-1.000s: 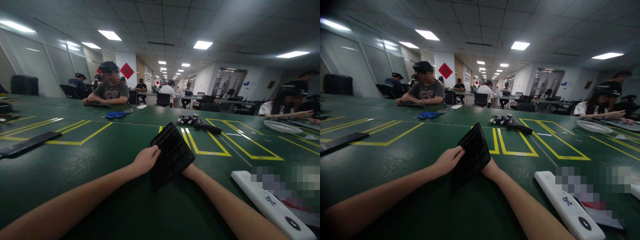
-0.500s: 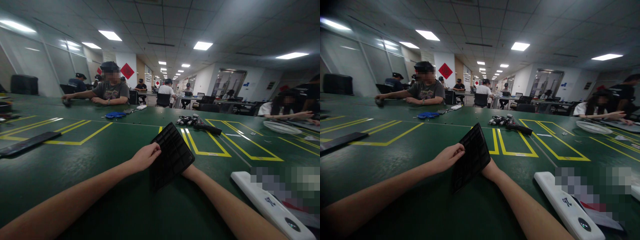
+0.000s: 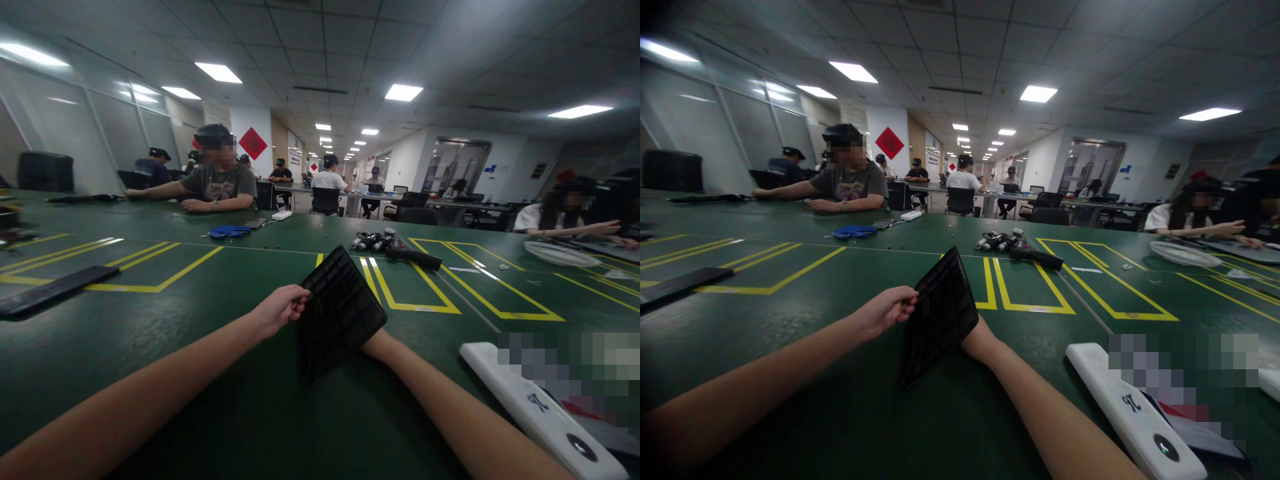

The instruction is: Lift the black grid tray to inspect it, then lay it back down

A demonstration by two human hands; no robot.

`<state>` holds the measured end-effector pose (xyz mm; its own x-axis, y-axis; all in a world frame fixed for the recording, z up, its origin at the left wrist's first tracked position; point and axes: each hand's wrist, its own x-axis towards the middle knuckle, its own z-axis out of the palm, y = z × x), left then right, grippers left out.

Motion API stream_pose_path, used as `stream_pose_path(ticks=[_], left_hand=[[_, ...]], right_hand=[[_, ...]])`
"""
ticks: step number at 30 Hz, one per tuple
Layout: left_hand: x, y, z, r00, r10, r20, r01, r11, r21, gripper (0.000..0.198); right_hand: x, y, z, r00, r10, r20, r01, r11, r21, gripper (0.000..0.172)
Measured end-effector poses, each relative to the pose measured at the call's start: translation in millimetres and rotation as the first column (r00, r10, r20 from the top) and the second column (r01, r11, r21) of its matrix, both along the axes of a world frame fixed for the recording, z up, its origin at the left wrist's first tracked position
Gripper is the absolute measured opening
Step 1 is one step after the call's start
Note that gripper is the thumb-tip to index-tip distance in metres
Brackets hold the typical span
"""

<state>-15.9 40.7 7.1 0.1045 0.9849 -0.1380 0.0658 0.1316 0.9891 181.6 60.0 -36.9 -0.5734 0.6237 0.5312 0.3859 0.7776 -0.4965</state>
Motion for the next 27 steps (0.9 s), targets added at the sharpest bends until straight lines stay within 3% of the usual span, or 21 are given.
stream_pose_path(ticks=[2,4,8,13,15,17,19,20,22,25,27], left_hand=[[-1.2,-1.5,-2.3,0.974,-0.065,-0.217,0.087,0.992,0.093,0.03],[-1.3,-3.6,-4.8,0.902,-0.085,-0.424,0.175,0.968,0.178,0.047],[2.0,-6.3,-8.6,0.743,0.046,-0.667,0.268,0.893,0.36,0.048],[5.8,-2.0,-1.6,0.595,0.256,-0.761,0.359,0.763,0.537,0.029],[-4.4,6.4,7.6,0.564,0.337,-0.754,0.315,0.756,0.574,0.028],[-27.7,18.2,19.1,0.499,0.445,-0.743,0.196,0.777,0.598,0.031],[-62.9,29.6,29.6,0.372,0.546,-0.751,-0.013,0.812,0.584,0.037],[-83.2,33.7,33.3,0.298,0.547,-0.782,-0.115,0.834,0.539,0.04],[-123.9,37.7,36.2,0.181,0.491,-0.852,-0.314,0.85,0.423,0.046],[-173.3,35.0,30.2,0.102,0.477,-0.873,-0.447,0.806,0.388,0.047],[-193.7,31.5,23.2,0.122,0.507,-0.853,-0.45,0.795,0.408,0.041]], right_hand=[[1.3,0.9,-0.1,1.0,0.014,0.027,-0.014,1.0,0.011,0.036],[2.8,2.1,-1.2,1.0,-0.004,0.028,0.004,1.0,0.012,0.037],[5.2,2.1,-5.9,1.0,-0.023,-0.013,0.023,1.0,0.007,0.037],[6.7,7.8,-2.4,1.0,0.025,-0.011,-0.024,0.999,0.027,0.038],[11.9,18.2,4.7,1.0,-0.029,0.009,0.028,0.998,0.057,0.037],[23.9,31.7,13.9,0.982,-0.183,0.05,0.18,0.981,0.066,0.037],[42.7,44.2,22.4,0.885,-0.451,0.118,0.446,0.893,0.069,0.042],[53.8,49.0,25.5,0.796,-0.587,0.147,0.582,0.809,0.084,0.042],[76.0,54.8,28.1,0.629,-0.744,0.227,0.738,0.663,0.129,0.041],[101.3,56.7,23.0,0.442,-0.826,0.35,0.831,0.524,0.187,0.037],[110.3,56.0,17.3,0.375,-0.82,0.432,0.86,0.482,0.168,0.035]])
